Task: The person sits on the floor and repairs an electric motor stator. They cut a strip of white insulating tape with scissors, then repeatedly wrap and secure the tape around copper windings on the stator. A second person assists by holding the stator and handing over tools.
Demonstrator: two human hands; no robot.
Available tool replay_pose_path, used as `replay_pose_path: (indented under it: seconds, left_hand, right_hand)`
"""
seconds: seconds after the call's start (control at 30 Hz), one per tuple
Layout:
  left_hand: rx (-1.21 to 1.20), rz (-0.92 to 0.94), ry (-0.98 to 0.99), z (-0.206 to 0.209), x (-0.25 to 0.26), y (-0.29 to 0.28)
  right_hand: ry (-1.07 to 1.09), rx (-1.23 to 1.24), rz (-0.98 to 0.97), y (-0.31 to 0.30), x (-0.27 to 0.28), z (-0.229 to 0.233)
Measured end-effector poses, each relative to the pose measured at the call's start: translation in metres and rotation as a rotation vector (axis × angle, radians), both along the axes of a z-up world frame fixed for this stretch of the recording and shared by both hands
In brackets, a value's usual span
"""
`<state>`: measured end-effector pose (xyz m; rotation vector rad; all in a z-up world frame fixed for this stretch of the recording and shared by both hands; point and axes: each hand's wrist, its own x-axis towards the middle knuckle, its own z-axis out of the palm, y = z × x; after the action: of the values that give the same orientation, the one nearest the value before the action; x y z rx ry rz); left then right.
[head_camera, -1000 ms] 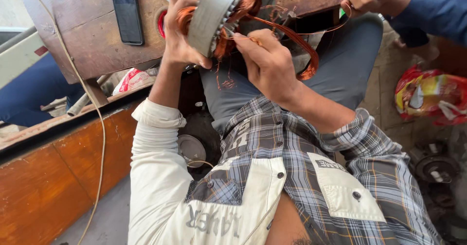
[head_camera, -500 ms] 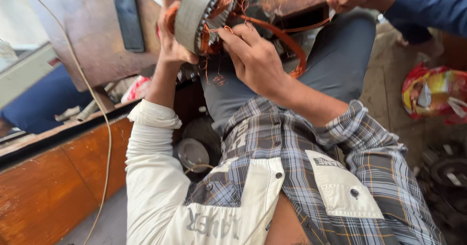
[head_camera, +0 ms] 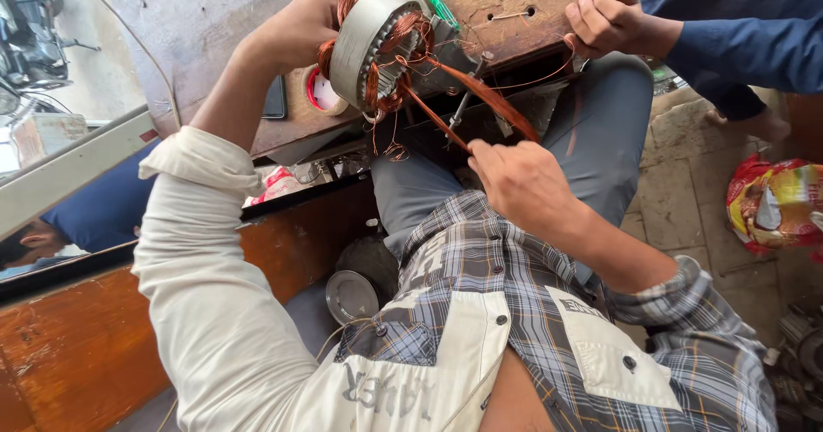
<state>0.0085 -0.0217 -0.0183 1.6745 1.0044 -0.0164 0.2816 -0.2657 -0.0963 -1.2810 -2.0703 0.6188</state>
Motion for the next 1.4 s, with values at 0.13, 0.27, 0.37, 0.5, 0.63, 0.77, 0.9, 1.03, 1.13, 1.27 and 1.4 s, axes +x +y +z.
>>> replay_pose_path:
  seconds: [0.13,0.27,0.37,0.5,0.63,0.77,0.9,1.03,1.13,1.27,1.4]
  left_hand:
    - [0.16,-0.104,0.137,0.006,0.006,0.004]
    - [0.267,-0.171,0.178,0.006,0.004,0.005]
    - [0.306,-0.22,0.222,0.002,0.007,0.004]
    - [0.299,-0.226,0.212,0.003,-0.004,0.007]
    - [0.019,-0.071,0.072,-0.017,-0.012,-0.005]
    - [0.02,-0.011,-0.169,-0.025,-0.014,-0.012]
    - [0.114,0.069,-0.04,-0.037,-0.017,-0.024]
    - [-0.052,0.153,-0.138,-0.036,-0.02,-0.026]
    - [-0.301,0.297,-0.212,-0.036,-0.018,-0.021]
    - [-0.393,0.435,-0.173,-0.05,-0.018,-0.016]
    - [-0.39,0.495,-0.091,-0.062,-0.02,-0.015]
  right_hand:
    - [0.046,0.031,0.091,-0.008,0.025,0.012]
    - [0.129,0.046,0.103,-0.011,0.042,0.019]
    - [0.106,0.052,0.143,-0.016,0.051,0.024]
    - [0.133,0.105,0.163,-0.008,0.053,0.024]
    - [0.062,-0.002,0.135,-0.009,0.054,0.02]
    - [0.068,0.04,0.133,-0.004,0.054,0.018]
    - [0.177,-0.005,0.163,-0.01,0.063,0.012]
    - [0.135,-0.058,0.18,-0.009,0.065,0.007]
    - [0.043,-0.041,0.165,-0.005,0.06,0.006]
    - [-0.059,-0.13,0.072,0.005,0.051,0.002]
    - [-0.473,-0.462,0.186,0.021,0.038,0.005]
